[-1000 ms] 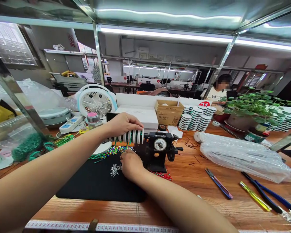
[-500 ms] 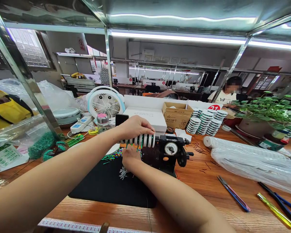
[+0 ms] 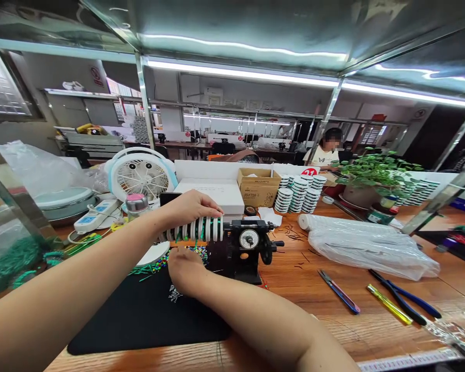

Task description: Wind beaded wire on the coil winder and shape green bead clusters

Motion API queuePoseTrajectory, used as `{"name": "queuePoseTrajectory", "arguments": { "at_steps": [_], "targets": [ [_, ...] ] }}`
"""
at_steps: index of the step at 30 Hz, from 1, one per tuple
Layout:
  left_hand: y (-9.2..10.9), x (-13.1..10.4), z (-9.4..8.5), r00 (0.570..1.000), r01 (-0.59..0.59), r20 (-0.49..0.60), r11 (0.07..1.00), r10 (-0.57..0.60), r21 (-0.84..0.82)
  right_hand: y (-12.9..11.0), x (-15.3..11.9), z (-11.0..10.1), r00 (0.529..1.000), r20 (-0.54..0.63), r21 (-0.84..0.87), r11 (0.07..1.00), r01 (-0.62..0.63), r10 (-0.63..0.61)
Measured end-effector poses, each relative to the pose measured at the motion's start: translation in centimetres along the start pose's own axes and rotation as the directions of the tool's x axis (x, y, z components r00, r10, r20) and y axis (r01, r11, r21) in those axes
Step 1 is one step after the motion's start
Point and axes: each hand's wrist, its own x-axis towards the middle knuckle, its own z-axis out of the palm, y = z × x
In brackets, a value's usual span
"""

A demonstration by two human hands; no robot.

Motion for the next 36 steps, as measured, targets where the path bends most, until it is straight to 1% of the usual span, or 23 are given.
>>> {"name": "queuePoseTrajectory", "arguments": {
  "at_steps": [2,4,5,6,7,8,9,10,11,12,14,15,17,19,20,23,27,30,32,34,36],
  "targets": [
    [0.1,0.0,0.1,1.0,0.002,-0.002,1.0,-0.002,0.0,-0.2,-1.7,-0.8,0.997,-0.014,-0.021,0.997,0.074,-0.075],
    [0.2,-0.2,0.2,1.0,0.012,-0.012,1.0,-0.012,0.001,-0.2,-4.0,-2.5,0.98,-0.069,0.008,0.983,0.186,-0.185],
    [0.4,-0.2,0.2,1.0,0.018,-0.017,1.0,-0.018,0.003,0.0,-5.1,-3.8,0.964,-0.132,0.047,0.969,0.241,-0.233],
    [0.5,-0.3,0.3,1.0,0.023,-0.019,1.0,-0.023,0.004,0.5,-6.2,-5.3,0.941,-0.227,0.102,0.955,0.279,-0.251],
    [0.6,-0.3,0.3,1.0,0.026,-0.018,1.0,-0.025,0.005,1.2,-6.9,-7.0,0.918,-0.337,0.172,0.946,0.276,-0.207],
    [0.7,-0.4,0.4,1.0,0.025,-0.014,1.0,-0.025,0.006,2.1,-7.4,-8.8,0.884,-0.453,0.246,0.937,0.247,-0.114],
    [0.8,-0.4,0.4,1.0,0.019,-0.008,1.0,-0.019,0.009,3.2,-7.6,-10.7,0.837,-0.547,0.318,0.929,0.191,0.015],
    [0.9,-0.5,0.4,1.0,0.012,-0.003,1.0,-0.012,0.016,4.4,-7.5,-12.4,0.797,-0.587,0.39,0.912,0.124,0.143],
    [0.9,-0.5,0.4,1.0,0.008,0.0,1.0,-0.008,0.025,5.5,-7.2,-13.9,0.786,-0.573,0.456,0.887,0.071,0.232],
    [0.9,-0.5,0.3,1.0,0.008,0.004,0.999,-0.009,0.032,6.5,-6.8,-15.1,0.804,-0.516,0.514,0.857,0.016,0.295],
    [0.8,-0.5,0.3,1.0,0.023,0.013,0.999,-0.024,0.043,8.0,-5.7,-16.5,0.865,-0.363,0.598,0.799,-0.068,0.346],
    [0.8,-0.5,0.3,0.999,0.034,0.019,0.998,-0.035,0.046,8.4,-5.3,-16.8,0.888,-0.294,0.634,0.768,-0.096,0.354],
    [0.8,-0.5,0.3,0.999,0.044,0.029,0.998,-0.045,0.052,8.7,-4.7,-16.8,0.907,-0.213,0.697,0.707,-0.12,0.364],
    [0.8,-0.5,0.3,0.999,0.041,0.03,0.997,-0.043,0.058,8.5,-4.4,-16.4,0.906,-0.192,0.727,0.675,-0.127,0.378],
    [0.8,-0.5,0.3,0.999,0.041,0.028,0.998,-0.042,0.055,8.5,-4.4,-16.3,0.903,-0.193,0.725,0.676,-0.133,0.384],
    [0.7,-0.5,0.3,0.999,0.046,0.026,0.998,-0.047,0.044,8.6,-4.3,-16.1,0.907,-0.204,0.677,0.723,-0.141,0.368],
    [0.8,-0.5,0.4,0.999,0.04,0.029,0.998,-0.042,0.053,8.8,-4.4,-16.7,0.937,-0.19,0.604,0.787,-0.125,0.294],
    [1.0,-0.4,0.4,0.998,0.048,0.029,0.996,-0.05,0.081,8.7,-4.6,-17.2,0.961,-0.148,0.538,0.834,-0.121,0.235],
    [0.9,-0.3,0.4,0.998,0.063,0.027,0.997,-0.065,0.045,8.6,-4.6,-17.3,0.972,-0.147,0.497,0.864,-0.085,0.18],
    [0.4,0.0,0.2,0.996,0.084,0.028,0.996,-0.083,-0.025,8.7,-4.6,-17.2,0.976,-0.175,0.449,0.893,-0.037,0.128],
    [-0.2,0.3,-0.1,0.993,0.106,0.055,0.989,-0.101,-0.105,8.6,-4.5,-16.9,0.975,-0.2,0.391,0.921,-0.008,0.093]
  ]
}}
